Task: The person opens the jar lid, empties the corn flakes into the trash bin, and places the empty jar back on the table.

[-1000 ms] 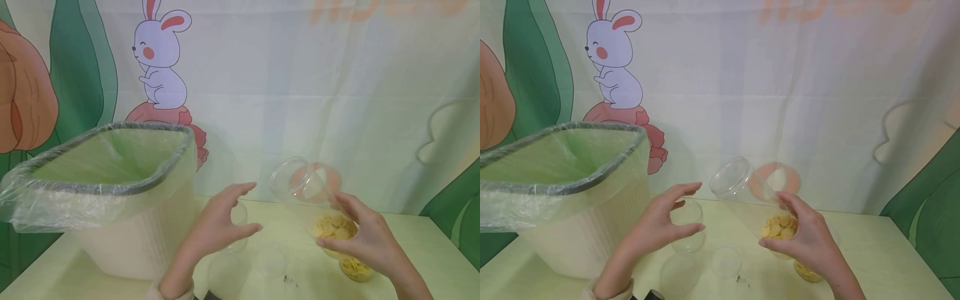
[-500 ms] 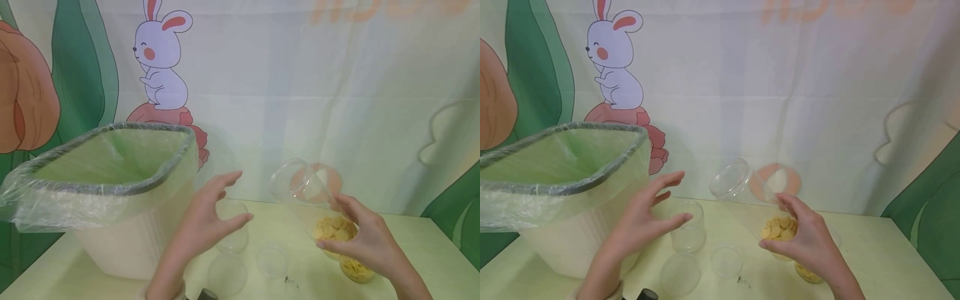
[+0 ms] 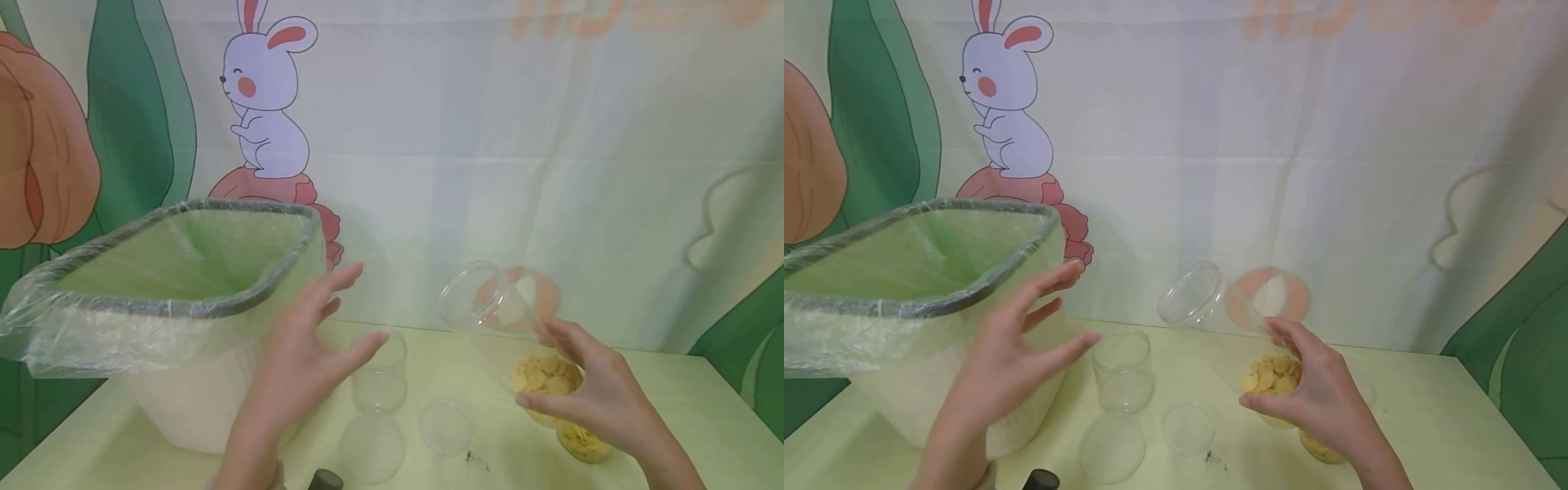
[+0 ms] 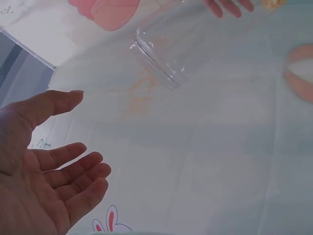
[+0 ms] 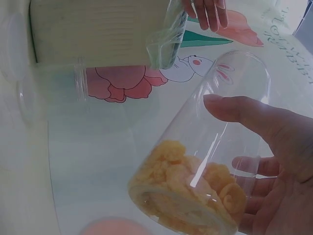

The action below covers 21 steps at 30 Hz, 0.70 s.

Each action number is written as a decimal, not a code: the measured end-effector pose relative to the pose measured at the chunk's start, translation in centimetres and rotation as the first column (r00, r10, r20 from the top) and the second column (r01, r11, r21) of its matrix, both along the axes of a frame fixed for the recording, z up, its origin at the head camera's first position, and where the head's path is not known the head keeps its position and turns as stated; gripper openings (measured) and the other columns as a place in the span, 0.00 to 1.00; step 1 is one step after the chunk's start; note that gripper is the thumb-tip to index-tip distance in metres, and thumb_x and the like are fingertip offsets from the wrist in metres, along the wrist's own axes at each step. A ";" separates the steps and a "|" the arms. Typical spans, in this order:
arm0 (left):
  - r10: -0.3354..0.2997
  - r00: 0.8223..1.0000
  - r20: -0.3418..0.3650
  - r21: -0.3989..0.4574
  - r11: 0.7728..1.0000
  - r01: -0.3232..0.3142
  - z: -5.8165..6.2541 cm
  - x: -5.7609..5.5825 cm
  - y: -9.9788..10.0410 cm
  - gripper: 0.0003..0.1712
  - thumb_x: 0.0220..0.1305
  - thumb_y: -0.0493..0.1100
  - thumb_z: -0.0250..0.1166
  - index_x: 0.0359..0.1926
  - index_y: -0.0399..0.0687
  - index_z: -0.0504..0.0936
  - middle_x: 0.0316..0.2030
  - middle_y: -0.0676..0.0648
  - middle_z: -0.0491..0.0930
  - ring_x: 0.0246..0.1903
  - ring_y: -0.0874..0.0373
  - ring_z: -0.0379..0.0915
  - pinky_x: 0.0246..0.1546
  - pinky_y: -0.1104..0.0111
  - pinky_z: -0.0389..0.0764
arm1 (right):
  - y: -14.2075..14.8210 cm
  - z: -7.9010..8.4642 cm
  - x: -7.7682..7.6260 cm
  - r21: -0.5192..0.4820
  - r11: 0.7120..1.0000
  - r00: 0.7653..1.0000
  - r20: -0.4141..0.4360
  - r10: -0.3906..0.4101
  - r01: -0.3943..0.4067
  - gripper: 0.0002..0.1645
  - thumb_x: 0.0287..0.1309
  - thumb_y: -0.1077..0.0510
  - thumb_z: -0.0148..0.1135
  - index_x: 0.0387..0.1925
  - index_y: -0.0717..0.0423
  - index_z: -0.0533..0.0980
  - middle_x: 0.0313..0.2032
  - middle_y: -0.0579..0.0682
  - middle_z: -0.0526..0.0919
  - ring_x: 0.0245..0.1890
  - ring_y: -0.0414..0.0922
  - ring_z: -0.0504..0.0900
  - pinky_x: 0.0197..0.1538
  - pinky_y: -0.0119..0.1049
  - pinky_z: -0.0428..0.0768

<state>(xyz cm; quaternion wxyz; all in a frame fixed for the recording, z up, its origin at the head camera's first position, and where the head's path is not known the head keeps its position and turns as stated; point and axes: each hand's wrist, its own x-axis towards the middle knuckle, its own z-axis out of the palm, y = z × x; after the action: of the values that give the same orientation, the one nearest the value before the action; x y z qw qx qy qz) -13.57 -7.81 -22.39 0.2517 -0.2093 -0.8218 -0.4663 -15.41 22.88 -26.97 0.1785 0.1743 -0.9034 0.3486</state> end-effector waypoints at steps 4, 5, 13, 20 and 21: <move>0.017 1.000 -0.015 0.020 1.000 -0.017 0.4 0.3 -0.6 0.39 0.46 0.37 0.72 0.61 0.48 0.67 0.59 0.53 0.68 0.60 0.63 0.61 0.58 0.68 0.66 | -0.1 0.0 0.0 0.005 1.000 1.000 0.001 -0.001 0.001 0.53 0.28 0.49 0.79 0.59 0.59 0.64 0.51 0.60 0.75 0.53 0.57 0.73 0.52 0.50 0.71; 0.017 0.999 -0.027 0.028 0.999 -0.016 0.4 0.4 -0.8 0.39 0.46 0.36 0.72 0.61 0.48 0.67 0.60 0.54 0.67 0.60 0.63 0.60 0.58 0.67 0.66 | -0.1 0.0 0.0 0.004 1.000 1.000 -0.001 0.002 -0.002 0.53 0.28 0.49 0.79 0.59 0.59 0.64 0.51 0.61 0.75 0.52 0.57 0.73 0.51 0.52 0.70; 0.088 0.983 -0.162 0.052 0.995 -0.080 1.0 1.2 -2.1 0.38 0.45 0.32 0.71 0.60 0.48 0.70 0.56 0.53 0.71 0.57 0.64 0.64 0.55 0.71 0.68 | -0.1 -0.2 -0.1 0.010 1.000 1.000 -0.020 0.010 -0.009 0.53 0.27 0.50 0.79 0.59 0.59 0.65 0.51 0.60 0.76 0.52 0.55 0.74 0.52 0.51 0.70; 0.163 0.970 -0.181 0.087 0.985 -0.149 1.5 2.0 -3.1 0.39 0.43 0.30 0.71 0.60 0.45 0.69 0.55 0.50 0.72 0.56 0.64 0.66 0.54 0.76 0.67 | -0.2 -0.3 -0.1 0.012 1.000 0.999 -0.042 0.018 -0.017 0.52 0.26 0.50 0.79 0.58 0.57 0.66 0.50 0.58 0.77 0.51 0.54 0.75 0.51 0.51 0.70; 0.172 0.970 -0.174 0.092 0.983 -0.158 1.5 2.1 -3.2 0.39 0.44 0.30 0.71 0.60 0.45 0.69 0.55 0.51 0.72 0.56 0.64 0.66 0.54 0.76 0.67 | -0.2 -0.3 -0.1 0.012 1.000 0.999 -0.043 0.019 -0.019 0.52 0.26 0.50 0.79 0.58 0.57 0.66 0.50 0.58 0.77 0.51 0.54 0.75 0.51 0.51 0.70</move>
<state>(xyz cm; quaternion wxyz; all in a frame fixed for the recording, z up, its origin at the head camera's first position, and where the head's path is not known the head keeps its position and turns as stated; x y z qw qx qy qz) -11.51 -11.04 -20.84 0.3711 -0.1720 -0.7915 -0.4541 -15.51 22.69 -27.27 0.1935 0.1913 -0.8997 0.3415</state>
